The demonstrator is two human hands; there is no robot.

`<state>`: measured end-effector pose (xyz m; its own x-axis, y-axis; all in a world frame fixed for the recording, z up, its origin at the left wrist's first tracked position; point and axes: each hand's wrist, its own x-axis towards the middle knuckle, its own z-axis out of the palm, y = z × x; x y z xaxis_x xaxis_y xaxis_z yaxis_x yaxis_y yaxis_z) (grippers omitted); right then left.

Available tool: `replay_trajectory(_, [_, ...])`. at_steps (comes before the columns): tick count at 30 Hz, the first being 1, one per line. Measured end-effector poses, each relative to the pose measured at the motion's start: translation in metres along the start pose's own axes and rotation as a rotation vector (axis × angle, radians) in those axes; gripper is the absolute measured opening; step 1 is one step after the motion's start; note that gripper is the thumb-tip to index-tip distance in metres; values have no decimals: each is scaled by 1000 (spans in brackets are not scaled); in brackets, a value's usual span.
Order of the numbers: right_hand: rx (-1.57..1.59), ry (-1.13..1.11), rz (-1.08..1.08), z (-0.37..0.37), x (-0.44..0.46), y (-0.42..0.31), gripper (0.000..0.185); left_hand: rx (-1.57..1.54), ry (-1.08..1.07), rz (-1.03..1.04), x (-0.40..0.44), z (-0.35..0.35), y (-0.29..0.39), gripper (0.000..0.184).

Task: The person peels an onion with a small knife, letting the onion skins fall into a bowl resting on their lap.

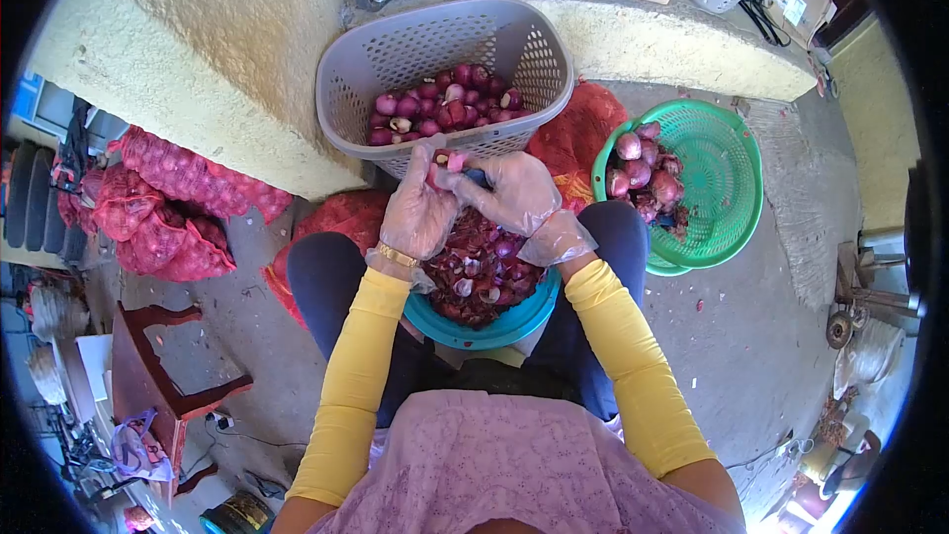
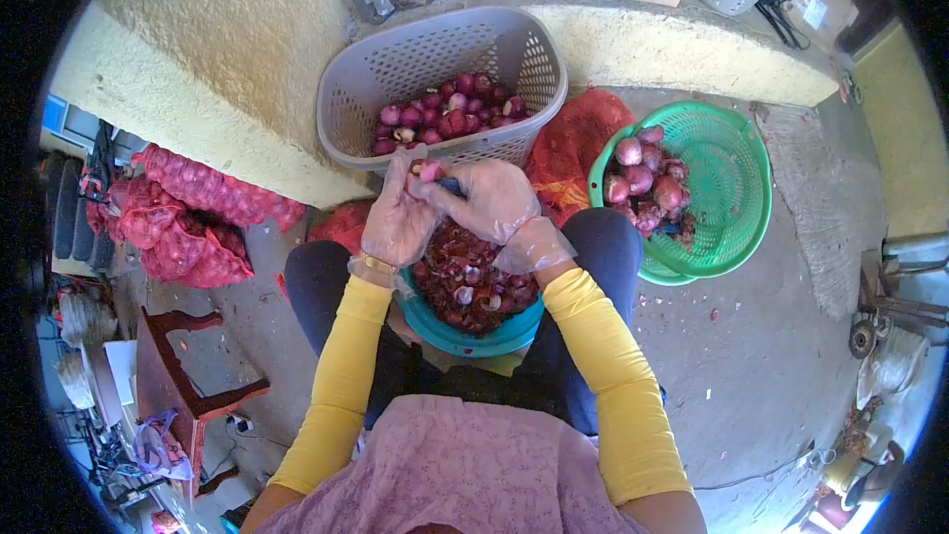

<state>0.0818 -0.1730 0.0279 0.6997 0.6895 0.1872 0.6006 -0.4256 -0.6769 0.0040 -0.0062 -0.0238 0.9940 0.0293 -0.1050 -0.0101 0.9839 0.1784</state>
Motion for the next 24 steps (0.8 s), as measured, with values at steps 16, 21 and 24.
replay_trajectory(16, [-93,-142,-106,-21,-6,-3,57,300,-7,161,0,18,17,35])
replay_trajectory(21, [-65,-60,-143,-13,-5,5,49,337,10,150,-2,16,20,50])
replay_trajectory(24, [-104,-124,-233,-10,-3,15,43,355,-54,98,-5,18,22,52])
